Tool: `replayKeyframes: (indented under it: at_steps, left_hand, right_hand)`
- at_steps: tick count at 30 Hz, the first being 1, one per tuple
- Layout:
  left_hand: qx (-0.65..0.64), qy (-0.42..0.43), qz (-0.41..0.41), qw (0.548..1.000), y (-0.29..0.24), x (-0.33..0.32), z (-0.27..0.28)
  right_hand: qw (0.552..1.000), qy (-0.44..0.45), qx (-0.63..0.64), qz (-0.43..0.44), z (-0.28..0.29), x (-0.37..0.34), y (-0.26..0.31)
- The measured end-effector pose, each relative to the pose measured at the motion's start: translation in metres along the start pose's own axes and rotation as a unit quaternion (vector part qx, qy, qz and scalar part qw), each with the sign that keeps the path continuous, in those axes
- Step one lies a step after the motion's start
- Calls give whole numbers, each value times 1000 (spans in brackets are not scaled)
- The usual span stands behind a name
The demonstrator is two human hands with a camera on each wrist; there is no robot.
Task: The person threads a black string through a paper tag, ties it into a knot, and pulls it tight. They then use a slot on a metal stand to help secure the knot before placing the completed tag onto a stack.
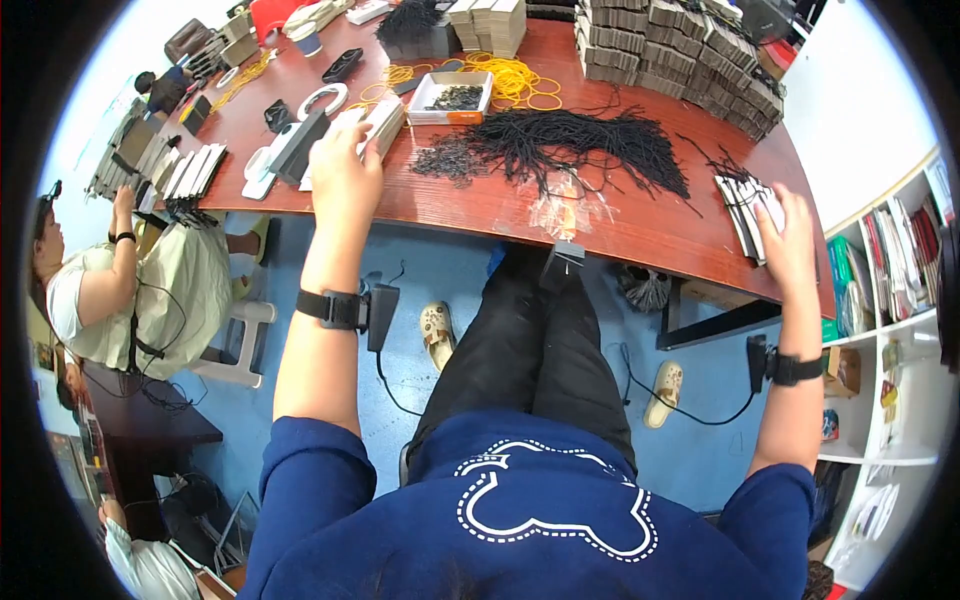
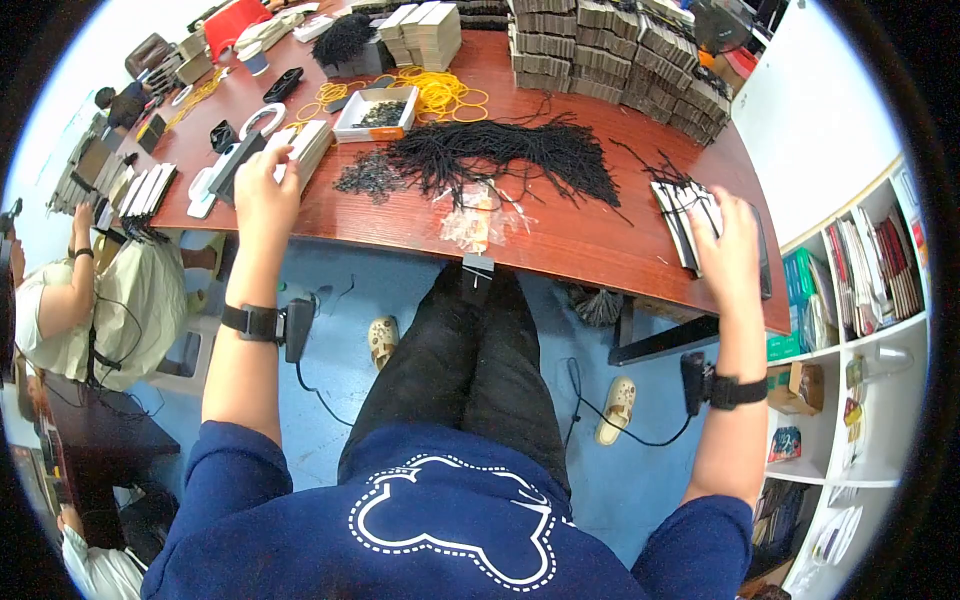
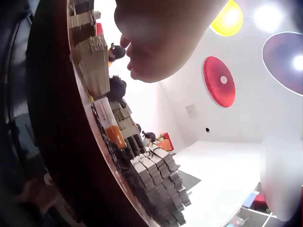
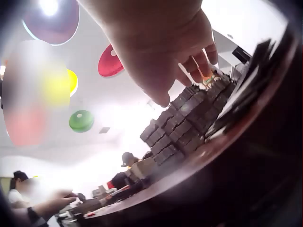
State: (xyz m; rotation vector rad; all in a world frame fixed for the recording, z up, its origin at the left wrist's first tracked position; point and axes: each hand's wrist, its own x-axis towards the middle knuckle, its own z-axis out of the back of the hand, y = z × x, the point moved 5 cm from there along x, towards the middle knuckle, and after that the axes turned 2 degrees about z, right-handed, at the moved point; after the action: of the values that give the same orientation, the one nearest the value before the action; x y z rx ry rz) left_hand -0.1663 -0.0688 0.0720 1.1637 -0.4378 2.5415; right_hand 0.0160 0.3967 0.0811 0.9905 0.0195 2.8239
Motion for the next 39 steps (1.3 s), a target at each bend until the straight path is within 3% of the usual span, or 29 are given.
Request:
replayKeyframes:
  at_steps: [3,4,6,7,9,11,13,14,15,17,19,21,22,23,26,28,32,34,36,37,39]
  left_hand:
    - [84,57,40,994,33,10,-16]
    - [87,58,41,994,33,10,-13]
    - [67,183,106,975,36,12,-20]
    - [67,185,102,975,37,12,-21]
    - [53,103,57,992,37,13,-15]
    - [31,66,91,993,42,13,-9]
    - [-23,-41,42,998,22,10,16]
    - [-27,-34,40,998,6,5,25]
    - [-140,-14,86,986,-13,-4,32]
    - [-355,62,168,918,-36,-38,21]
    - [-372,94,-3,923,-91,-71,27]
    - [-409,291,20,865,-128,-116,19]
    - [-461,280,-12,842,-141,-135,10]
    - [-463,327,12,824,-147,-150,2]
    - [-457,365,22,811,-150,-166,-17]
    - [-452,382,97,800,-148,-168,-24]
    - [-475,361,115,794,-144,-173,-42]
    - [-432,335,86,833,-143,-164,-40]
    - [-414,332,76,844,-144,-155,-37]
    - [-396,332,67,853,-145,-153,-36]
    - [-395,328,62,856,-145,-154,-38]
  right_hand:
    - [979,92,183,-21,-11,-20,42]
    - [974,89,210,-16,-16,-26,56]
    - [967,85,240,7,-23,-36,79]
    - [966,86,243,24,-25,-40,88]
    - [956,76,282,12,-23,-44,102]
    - [953,58,296,-2,-17,-47,112]
    - [941,45,335,-25,-13,-50,117]
    - [916,33,394,-67,-15,-55,119]
    - [919,13,391,-52,-14,-58,125]
    - [882,47,463,-80,-23,-68,138]
    - [829,89,540,-118,-37,-83,163]
    - [812,170,544,-123,-34,-89,189]
    - [807,172,547,-142,-42,-95,197]
    - [801,173,551,-159,-52,-103,201]
    - [839,201,477,-168,-77,-113,198]
    - [835,197,486,-168,-89,-112,197]
    - [849,196,465,-159,-93,-100,195]
    - [847,219,454,-169,-91,-97,195]
    - [901,203,354,-149,-63,-80,193]
    - [900,210,344,-165,-53,-70,190]
    - [914,79,393,-59,-44,-47,189]
